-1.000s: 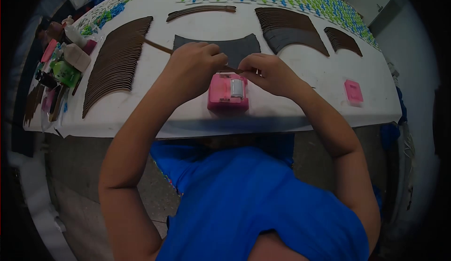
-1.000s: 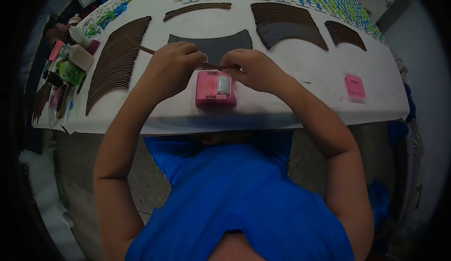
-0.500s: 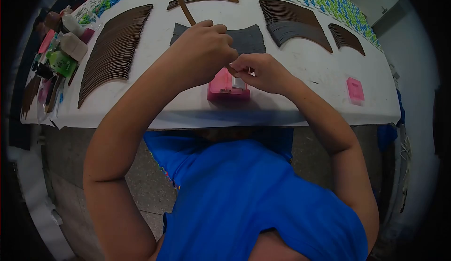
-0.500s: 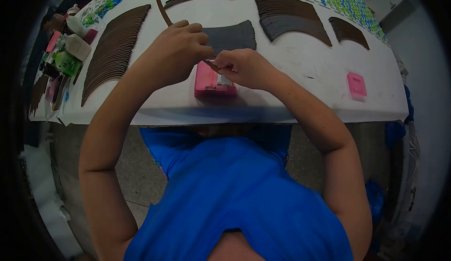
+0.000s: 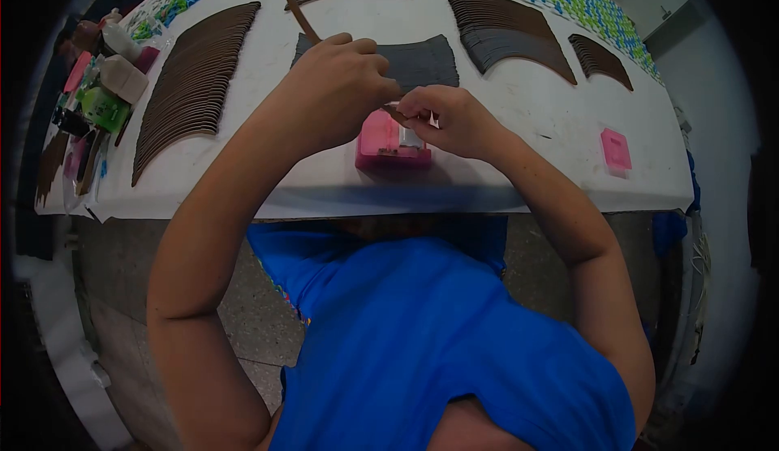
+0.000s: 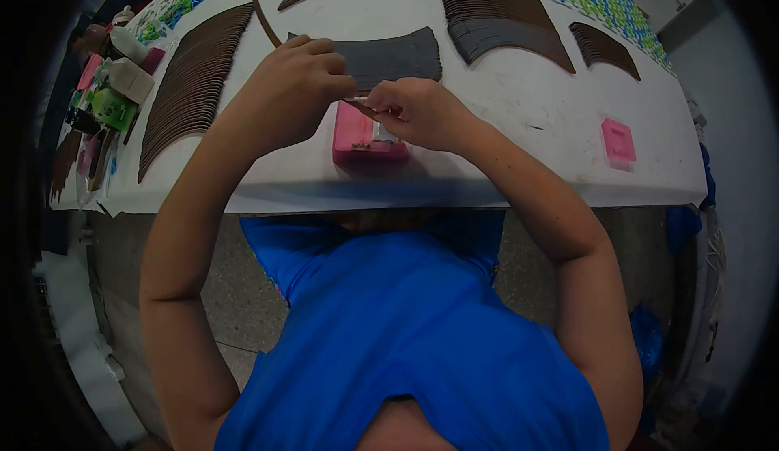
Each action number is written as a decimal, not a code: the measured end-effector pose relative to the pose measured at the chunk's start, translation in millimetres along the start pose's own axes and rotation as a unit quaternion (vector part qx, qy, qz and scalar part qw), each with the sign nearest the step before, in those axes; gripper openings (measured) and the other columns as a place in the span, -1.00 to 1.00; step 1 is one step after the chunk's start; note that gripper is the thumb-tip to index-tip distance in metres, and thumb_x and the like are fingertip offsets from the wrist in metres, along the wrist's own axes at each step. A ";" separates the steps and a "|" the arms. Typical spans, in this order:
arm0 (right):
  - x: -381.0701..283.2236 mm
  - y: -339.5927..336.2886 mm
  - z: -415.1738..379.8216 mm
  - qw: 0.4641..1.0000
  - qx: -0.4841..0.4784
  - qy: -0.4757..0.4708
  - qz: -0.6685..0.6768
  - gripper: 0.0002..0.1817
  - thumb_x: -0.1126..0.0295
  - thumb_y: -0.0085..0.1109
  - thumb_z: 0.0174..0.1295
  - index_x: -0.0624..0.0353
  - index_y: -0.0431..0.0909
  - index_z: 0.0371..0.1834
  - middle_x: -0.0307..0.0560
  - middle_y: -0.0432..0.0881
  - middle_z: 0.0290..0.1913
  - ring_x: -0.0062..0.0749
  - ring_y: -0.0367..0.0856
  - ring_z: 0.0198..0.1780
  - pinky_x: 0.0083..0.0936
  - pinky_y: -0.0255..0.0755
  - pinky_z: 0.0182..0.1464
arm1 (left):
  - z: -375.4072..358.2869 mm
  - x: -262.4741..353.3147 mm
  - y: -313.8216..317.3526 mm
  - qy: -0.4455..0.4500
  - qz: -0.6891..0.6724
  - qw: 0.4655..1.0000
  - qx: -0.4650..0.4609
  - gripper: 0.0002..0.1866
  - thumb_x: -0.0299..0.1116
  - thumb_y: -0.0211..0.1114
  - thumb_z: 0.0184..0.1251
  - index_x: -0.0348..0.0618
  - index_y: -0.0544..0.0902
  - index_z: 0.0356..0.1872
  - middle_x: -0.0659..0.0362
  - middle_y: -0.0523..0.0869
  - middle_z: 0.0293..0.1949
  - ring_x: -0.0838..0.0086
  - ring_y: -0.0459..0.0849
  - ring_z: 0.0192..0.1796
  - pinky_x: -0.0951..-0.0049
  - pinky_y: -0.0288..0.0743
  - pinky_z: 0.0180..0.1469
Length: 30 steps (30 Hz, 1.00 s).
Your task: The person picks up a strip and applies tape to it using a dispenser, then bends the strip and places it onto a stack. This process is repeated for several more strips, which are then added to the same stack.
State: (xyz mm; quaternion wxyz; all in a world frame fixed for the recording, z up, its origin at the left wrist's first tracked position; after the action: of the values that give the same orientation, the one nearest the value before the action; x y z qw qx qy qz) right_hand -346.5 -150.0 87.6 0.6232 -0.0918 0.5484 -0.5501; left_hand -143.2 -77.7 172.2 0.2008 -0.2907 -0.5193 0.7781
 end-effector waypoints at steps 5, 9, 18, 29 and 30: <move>1.8 -5.3 -9.3 1.000 -0.012 0.012 -0.017 -0.80 0.57 0.38 0.25 0.13 0.71 -0.07 -0.16 0.76 -0.23 -0.38 0.73 -0.25 -0.47 0.64 -0.22 | -18.2 1.9 20.6 -0.030 -0.054 0.998 0.019 -0.79 -0.57 0.41 0.15 -0.02 0.85 -0.24 0.20 0.79 -0.24 0.32 0.74 -0.03 0.27 0.61 0.09; 8.7 -10.9 -19.5 0.997 -0.033 -0.017 -0.065 -0.79 0.57 0.36 0.25 0.09 0.73 -0.08 -0.17 0.74 -0.24 -0.33 0.71 -0.21 -0.42 0.65 -0.23 | -28.5 8.5 46.6 -0.049 -0.132 0.988 0.059 -0.79 -0.60 0.41 0.11 -0.10 0.82 -0.23 0.15 0.78 -0.22 0.27 0.73 -0.09 0.24 0.64 -0.04; 14.5 -18.6 -32.3 0.994 -0.039 -0.037 -0.099 -0.78 0.60 0.34 0.22 0.07 0.74 -0.11 -0.15 0.73 -0.24 -0.26 0.71 -0.17 -0.38 0.68 -0.21 | -29.9 21.3 71.4 -0.044 -0.183 0.974 0.126 -0.74 -0.63 0.46 0.05 -0.13 0.80 -0.20 0.14 0.76 -0.23 0.26 0.73 -0.18 0.25 0.65 -0.16; 20.3 -30.5 -50.8 0.993 -0.026 -0.033 -0.110 -0.75 0.61 0.34 0.19 0.09 0.75 -0.09 -0.12 0.71 -0.22 -0.24 0.71 -0.17 -0.37 0.67 -0.19 | -29.9 19.1 77.2 -0.040 -0.200 0.971 0.120 -0.72 -0.62 0.49 0.02 -0.12 0.78 -0.20 0.13 0.76 -0.21 0.24 0.73 -0.17 0.24 0.66 -0.16; 21.2 -37.8 -58.1 0.994 -0.026 -0.009 -0.109 -0.78 0.58 0.34 0.19 0.07 0.74 -0.12 -0.15 0.70 -0.25 -0.25 0.70 -0.18 -0.33 0.65 -0.17 | -29.4 19.8 78.6 -0.038 -0.206 0.969 0.130 -0.71 -0.62 0.49 0.01 -0.12 0.79 -0.19 0.12 0.76 -0.20 0.23 0.73 -0.16 0.24 0.67 -0.15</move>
State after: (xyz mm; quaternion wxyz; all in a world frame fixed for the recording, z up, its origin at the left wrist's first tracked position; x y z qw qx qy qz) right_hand -418.6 -152.6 80.2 0.5616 -0.1721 0.5440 -0.5992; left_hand -139.5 -75.0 86.1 0.3729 -0.1190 -0.4700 0.7911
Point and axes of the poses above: each hand's wrist, its own z-axis towards the middle knuckle, its own y-axis out of the palm, x = y × z, the point moved 2 cm from there along z, towards the middle knuckle
